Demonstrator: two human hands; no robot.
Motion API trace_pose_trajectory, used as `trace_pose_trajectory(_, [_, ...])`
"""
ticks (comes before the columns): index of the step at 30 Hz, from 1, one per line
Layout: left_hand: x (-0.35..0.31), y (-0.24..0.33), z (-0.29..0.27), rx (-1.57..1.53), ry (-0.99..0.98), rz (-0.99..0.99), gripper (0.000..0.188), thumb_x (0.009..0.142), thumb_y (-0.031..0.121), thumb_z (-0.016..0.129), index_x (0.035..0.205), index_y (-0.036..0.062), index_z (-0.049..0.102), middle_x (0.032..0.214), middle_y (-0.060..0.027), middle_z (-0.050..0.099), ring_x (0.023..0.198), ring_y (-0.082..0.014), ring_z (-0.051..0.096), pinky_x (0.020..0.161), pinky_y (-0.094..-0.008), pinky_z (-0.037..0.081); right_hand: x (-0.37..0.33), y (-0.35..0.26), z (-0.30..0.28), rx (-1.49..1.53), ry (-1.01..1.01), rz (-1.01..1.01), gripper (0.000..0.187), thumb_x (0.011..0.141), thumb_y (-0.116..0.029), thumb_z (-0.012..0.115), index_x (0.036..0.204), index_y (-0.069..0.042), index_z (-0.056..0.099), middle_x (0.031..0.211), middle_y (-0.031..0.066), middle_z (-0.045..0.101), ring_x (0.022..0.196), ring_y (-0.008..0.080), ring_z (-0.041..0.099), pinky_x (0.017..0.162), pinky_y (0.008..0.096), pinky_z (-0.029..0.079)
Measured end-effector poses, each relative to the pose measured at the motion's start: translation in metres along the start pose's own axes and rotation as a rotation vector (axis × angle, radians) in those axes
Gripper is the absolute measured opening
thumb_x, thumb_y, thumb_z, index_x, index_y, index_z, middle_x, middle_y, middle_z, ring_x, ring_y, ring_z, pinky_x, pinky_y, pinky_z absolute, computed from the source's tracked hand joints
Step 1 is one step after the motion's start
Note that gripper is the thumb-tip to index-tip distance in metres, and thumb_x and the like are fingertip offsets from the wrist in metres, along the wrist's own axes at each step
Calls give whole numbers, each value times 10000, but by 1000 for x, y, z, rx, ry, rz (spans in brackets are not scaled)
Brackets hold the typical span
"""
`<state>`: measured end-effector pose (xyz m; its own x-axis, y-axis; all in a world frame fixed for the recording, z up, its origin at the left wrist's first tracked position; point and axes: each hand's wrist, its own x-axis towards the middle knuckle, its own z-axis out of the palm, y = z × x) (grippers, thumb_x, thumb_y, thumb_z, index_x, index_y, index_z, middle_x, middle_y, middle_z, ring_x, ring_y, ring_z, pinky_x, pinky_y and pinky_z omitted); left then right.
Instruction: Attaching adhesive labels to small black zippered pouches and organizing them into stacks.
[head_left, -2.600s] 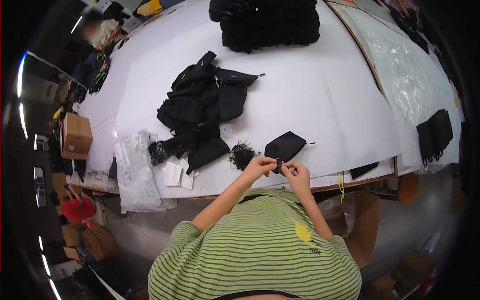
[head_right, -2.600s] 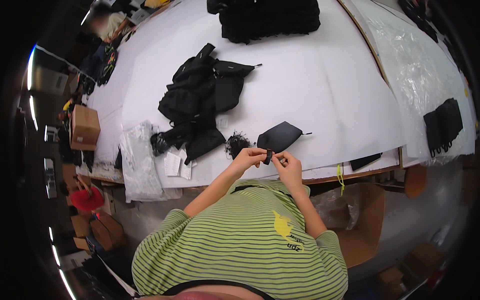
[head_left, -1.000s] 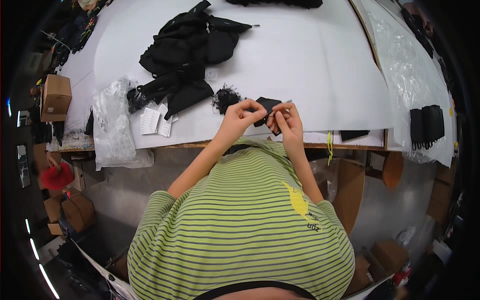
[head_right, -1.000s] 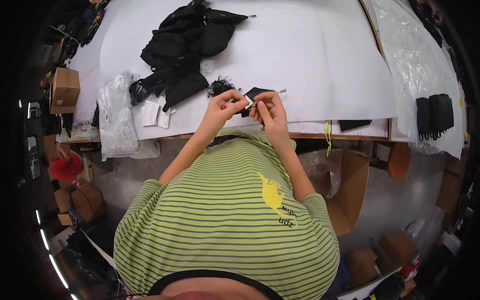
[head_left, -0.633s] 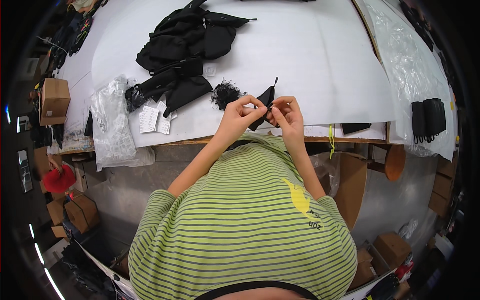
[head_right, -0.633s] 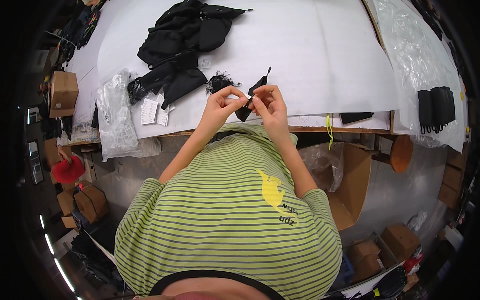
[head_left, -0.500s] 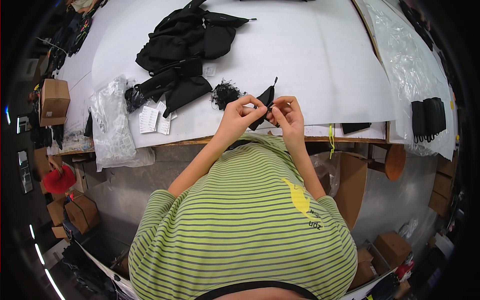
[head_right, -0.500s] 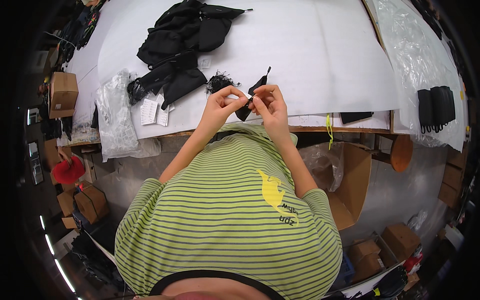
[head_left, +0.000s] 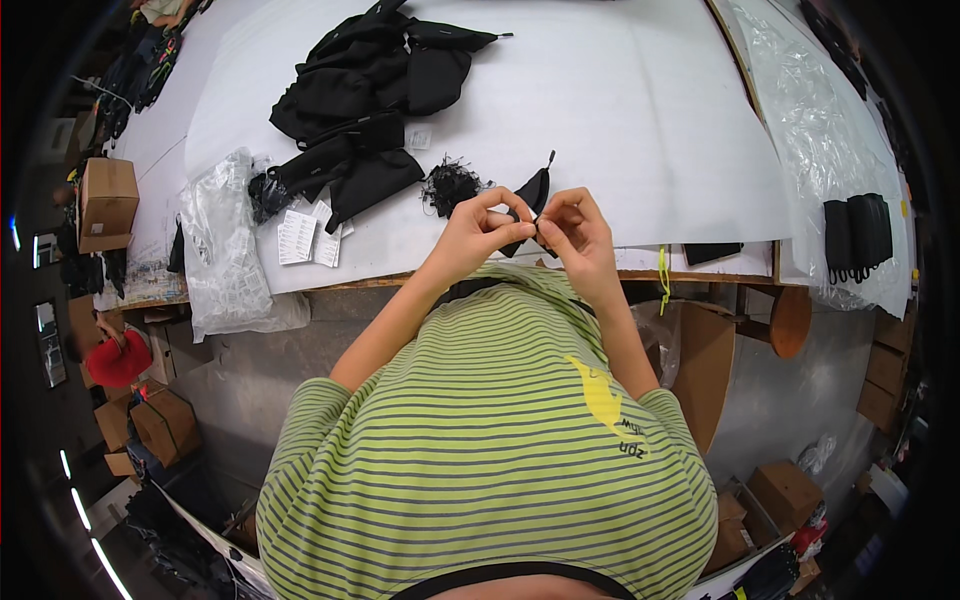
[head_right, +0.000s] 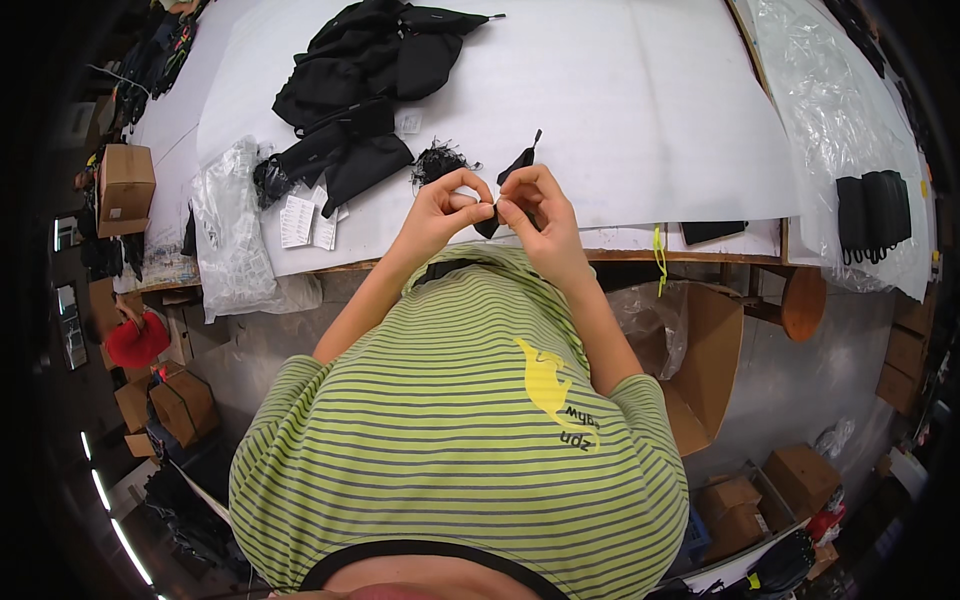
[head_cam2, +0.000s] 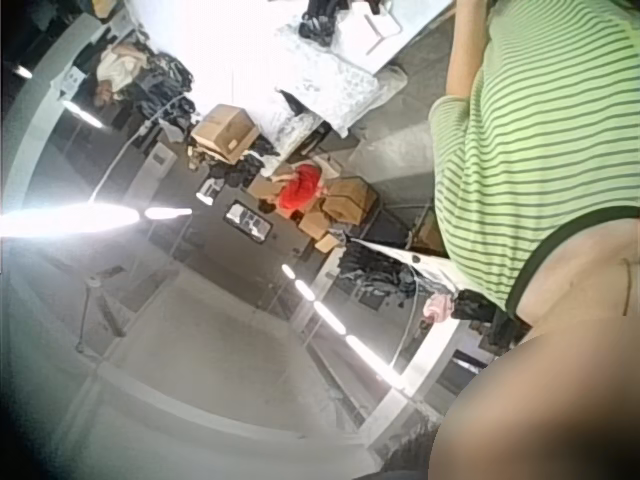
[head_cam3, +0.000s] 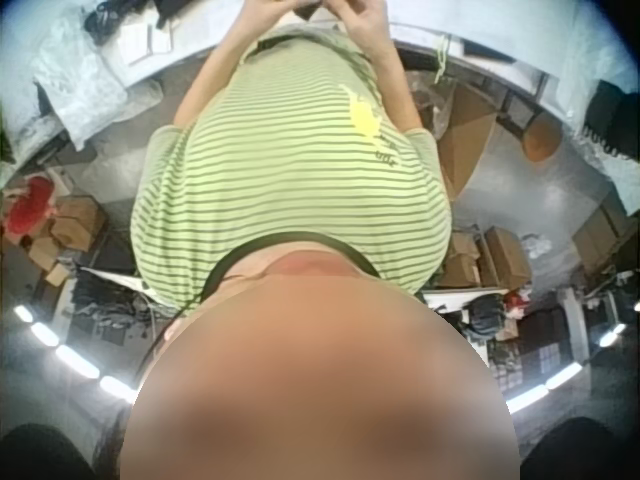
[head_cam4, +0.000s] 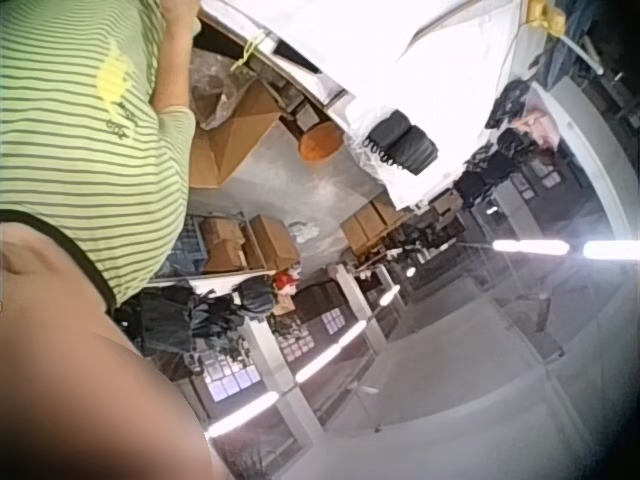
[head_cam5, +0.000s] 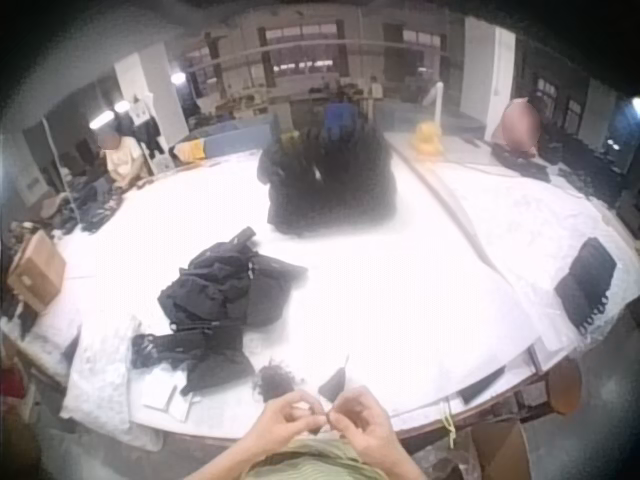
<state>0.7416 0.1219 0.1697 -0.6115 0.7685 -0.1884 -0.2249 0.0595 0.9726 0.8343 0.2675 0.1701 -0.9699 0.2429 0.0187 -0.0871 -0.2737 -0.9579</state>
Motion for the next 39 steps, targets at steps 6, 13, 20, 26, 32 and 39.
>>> trace_pose_trajectory(6, [1, -11, 0, -164, -11, 45, 96, 820, 65, 638, 852, 35, 553, 504, 108, 415, 479, 23, 270, 471, -181, 184, -1, -11, 5, 29, -63, -1, 118, 871, -27, 540, 935, -38, 440, 796, 19, 517, 732, 84, 495, 678, 224, 419])
trace_pose_trajectory(13, [28, 23, -11, 111, -188, 133, 179, 883, 159, 495, 990, 26, 551, 941, -38, 566, 908, -128, 509, 878, -275, 366, 6, -32, 4, 193, -47, -2, 143, 871, -26, 538, 971, -52, 439, 807, 25, 528, 719, 83, 507, 645, 209, 405])
trace_pose_trajectory(20, [19, 24, -3, 197, -434, 42, 280, 758, 42, 450, 1027, 18, 524, 917, -77, 585, 896, -150, 542, 847, -288, 419, 13, -52, 2, 537, -148, -81, 188, 855, -10, 507, 1008, -53, 408, 801, 55, 516, 689, 108, 465, 625, 219, 367])
trace_pose_trajectory(26, [24, 18, -25, 457, -366, 139, 178, 860, 254, 542, 876, 77, 558, 842, -34, 566, 876, -164, 485, 824, -308, 364, 14, -48, 2, 826, -173, -72, 220, 853, -8, 485, 1039, -59, 380, 722, 17, 402, 665, 108, 379, 624, 224, 325])
trace_pose_trajectory(32, [-2, 17, -67, 503, -448, 15, 380, 778, 343, 682, 1024, 65, 600, 946, -55, 577, 928, -171, 497, 854, -304, 374, 14, -51, 0, 989, -217, -78, 295, 852, -22, 470, 1133, -46, 384, 679, 2, 326, 618, 96, 335, 572, 225, 288])
trace_pose_trajectory(39, [-21, 16, -95, 405, -402, -165, 273, 765, 255, 710, 882, 28, 612, 752, 2, 588, 729, -69, 508, 687, -246, 404, 11, -40, -6, 1128, -237, -40, 324, 852, 13, 483, 1155, -30, 376, 683, 14, 355, 616, 92, 362, 549, 215, 323])
